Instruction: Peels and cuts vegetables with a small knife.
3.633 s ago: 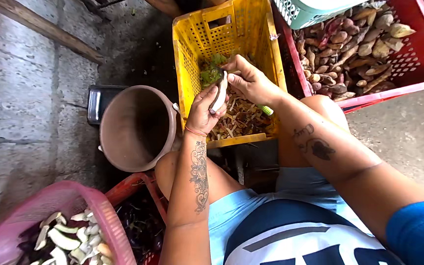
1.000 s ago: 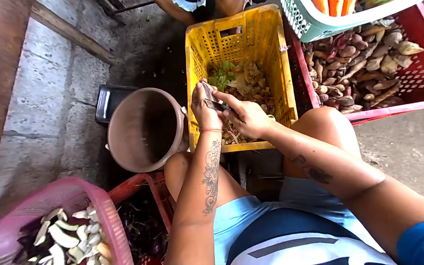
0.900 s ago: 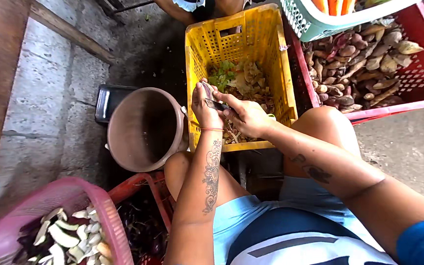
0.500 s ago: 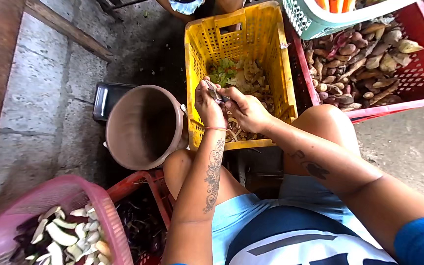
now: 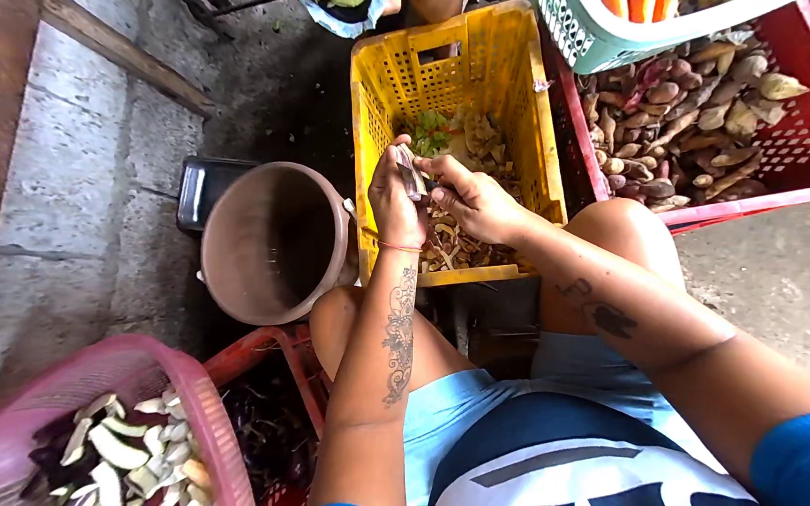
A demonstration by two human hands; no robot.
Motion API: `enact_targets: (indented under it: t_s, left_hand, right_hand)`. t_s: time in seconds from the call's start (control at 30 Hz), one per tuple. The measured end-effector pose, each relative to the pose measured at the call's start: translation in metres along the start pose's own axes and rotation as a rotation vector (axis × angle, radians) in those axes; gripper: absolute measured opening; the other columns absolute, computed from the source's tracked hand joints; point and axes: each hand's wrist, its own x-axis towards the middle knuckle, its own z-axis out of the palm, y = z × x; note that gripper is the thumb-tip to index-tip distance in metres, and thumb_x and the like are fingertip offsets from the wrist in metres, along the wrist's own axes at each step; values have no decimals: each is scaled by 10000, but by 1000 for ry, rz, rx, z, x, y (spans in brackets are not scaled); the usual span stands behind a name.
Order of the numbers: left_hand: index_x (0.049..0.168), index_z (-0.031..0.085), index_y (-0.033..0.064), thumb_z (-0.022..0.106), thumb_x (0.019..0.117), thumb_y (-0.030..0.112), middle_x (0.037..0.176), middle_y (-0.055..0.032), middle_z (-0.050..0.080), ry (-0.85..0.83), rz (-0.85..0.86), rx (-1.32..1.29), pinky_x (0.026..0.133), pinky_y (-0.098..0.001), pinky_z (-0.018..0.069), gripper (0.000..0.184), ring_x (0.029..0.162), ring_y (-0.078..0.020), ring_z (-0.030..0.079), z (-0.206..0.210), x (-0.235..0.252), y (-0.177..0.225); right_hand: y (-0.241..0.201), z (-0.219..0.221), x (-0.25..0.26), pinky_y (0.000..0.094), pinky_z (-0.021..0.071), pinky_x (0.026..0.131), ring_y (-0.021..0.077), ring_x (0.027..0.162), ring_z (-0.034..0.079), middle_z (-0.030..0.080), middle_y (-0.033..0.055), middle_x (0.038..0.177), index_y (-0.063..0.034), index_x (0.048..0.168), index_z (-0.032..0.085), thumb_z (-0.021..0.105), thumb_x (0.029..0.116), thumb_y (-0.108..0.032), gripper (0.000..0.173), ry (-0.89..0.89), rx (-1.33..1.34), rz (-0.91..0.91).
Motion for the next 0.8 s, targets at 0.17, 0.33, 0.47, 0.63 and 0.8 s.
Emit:
enact_targets:
  t_s: [0.17,0.33,0.47,0.63,0.8]
  left_hand:
    - [1162,639,89,334,1117,158,795,57,620,-13,20,17,625,-198,539,316,676,-28,606,2,-4,0]
    - [1181,636,74,322,1112,137,861,45,653,-69,25,1,667,-201,553,327,728,-29,627,2,-6,0]
    - [1190,641,64,314,1106,123,847,55,658,-146,50,30,648,-192,547,343,699,-17,616,-3,-4,-1]
    - [1165,672,46,350,1088,101,785,75,634,-177,80,97,567,-169,489,335,616,1,557,-1,-6,-1]
    - [1226,658,45,340,1082,93,1065,34,714,-281,26,72,728,-199,565,352,833,-10,658,-7,-4,8]
  right_hand:
    - [5,6,-1,499,562,846,243,981,711,715,117,1205,-73,1416,564,448,1084,-186,369,117,10,-62]
    - [7,2,0,477,558,744,230,803,665,678,98,975,-82,1485,457,440,1094,-220,415,58,36,-12]
    - [7,-2,0,448,569,788,202,836,677,690,99,1021,-107,1544,397,431,1098,-217,461,25,102,33]
    - [8,-7,1,370,551,777,134,812,652,691,61,985,-98,1498,423,421,1102,-201,409,43,133,37]
    - [8,-9,-1,263,544,754,60,799,639,689,62,1012,-71,1533,359,435,1093,-167,457,24,225,0]
